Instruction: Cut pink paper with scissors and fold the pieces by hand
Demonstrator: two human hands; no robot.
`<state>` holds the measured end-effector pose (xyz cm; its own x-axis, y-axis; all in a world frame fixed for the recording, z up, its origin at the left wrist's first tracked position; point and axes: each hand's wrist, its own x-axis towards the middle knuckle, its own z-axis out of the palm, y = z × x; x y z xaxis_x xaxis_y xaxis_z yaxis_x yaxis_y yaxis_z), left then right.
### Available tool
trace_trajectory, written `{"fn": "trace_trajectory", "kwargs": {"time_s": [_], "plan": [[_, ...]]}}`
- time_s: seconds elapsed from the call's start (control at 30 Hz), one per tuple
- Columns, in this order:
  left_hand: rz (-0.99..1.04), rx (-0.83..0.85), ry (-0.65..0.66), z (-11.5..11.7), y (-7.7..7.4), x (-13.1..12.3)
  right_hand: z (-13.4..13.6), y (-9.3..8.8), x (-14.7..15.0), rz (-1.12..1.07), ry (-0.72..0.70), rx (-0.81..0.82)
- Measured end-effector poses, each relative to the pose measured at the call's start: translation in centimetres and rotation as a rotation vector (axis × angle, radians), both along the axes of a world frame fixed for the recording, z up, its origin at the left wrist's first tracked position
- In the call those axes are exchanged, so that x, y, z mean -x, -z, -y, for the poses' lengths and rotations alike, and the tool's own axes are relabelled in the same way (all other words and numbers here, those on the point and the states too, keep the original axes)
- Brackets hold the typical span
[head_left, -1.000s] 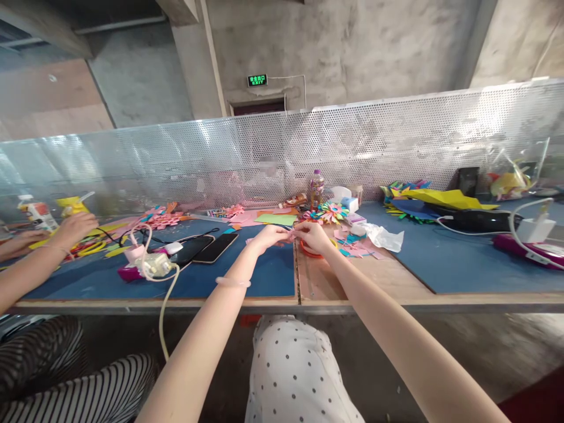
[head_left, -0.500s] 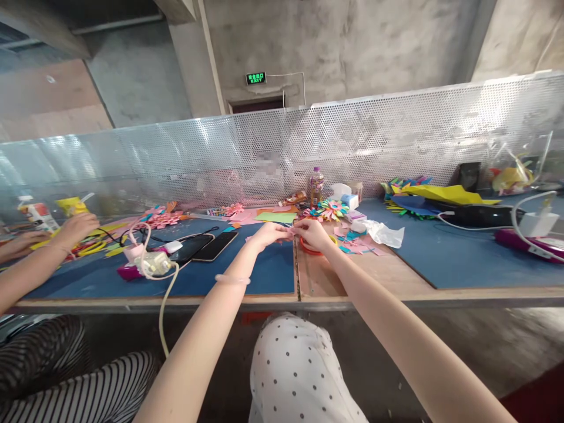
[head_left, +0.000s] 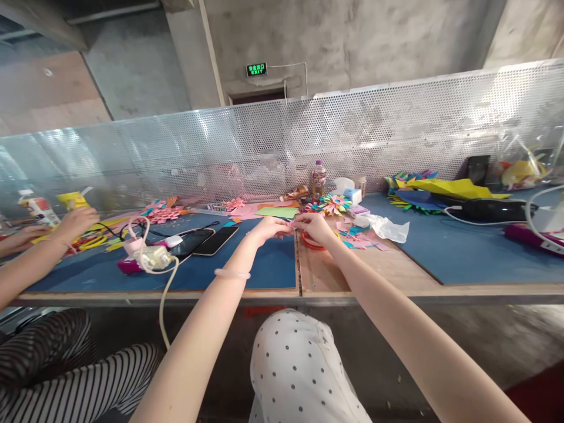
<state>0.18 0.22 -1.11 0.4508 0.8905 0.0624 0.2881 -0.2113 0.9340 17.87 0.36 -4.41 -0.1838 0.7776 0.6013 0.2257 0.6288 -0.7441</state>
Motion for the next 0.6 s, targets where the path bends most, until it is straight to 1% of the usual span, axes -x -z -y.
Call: {"fn": "trace_trajectory", "kwargs": {"time_s": [0.17, 0.4, 0.6], "plan": [[0.006, 0.013, 0.006, -0.08, 0.05, 0.03, 0.34, -0.37, -0.25, 0.034, -0.016, 0.018], [0.005, 0.024, 0.027, 0.05, 0.0, -0.05, 0.35, -0.23, -0.21, 0.029, -0.019, 0.064], [-0.004, 0.036, 0.033, 0.13, -0.03, -0.03, 0.29, -0.23, -0.24, 0.011, 0.016, 0.05]]}}
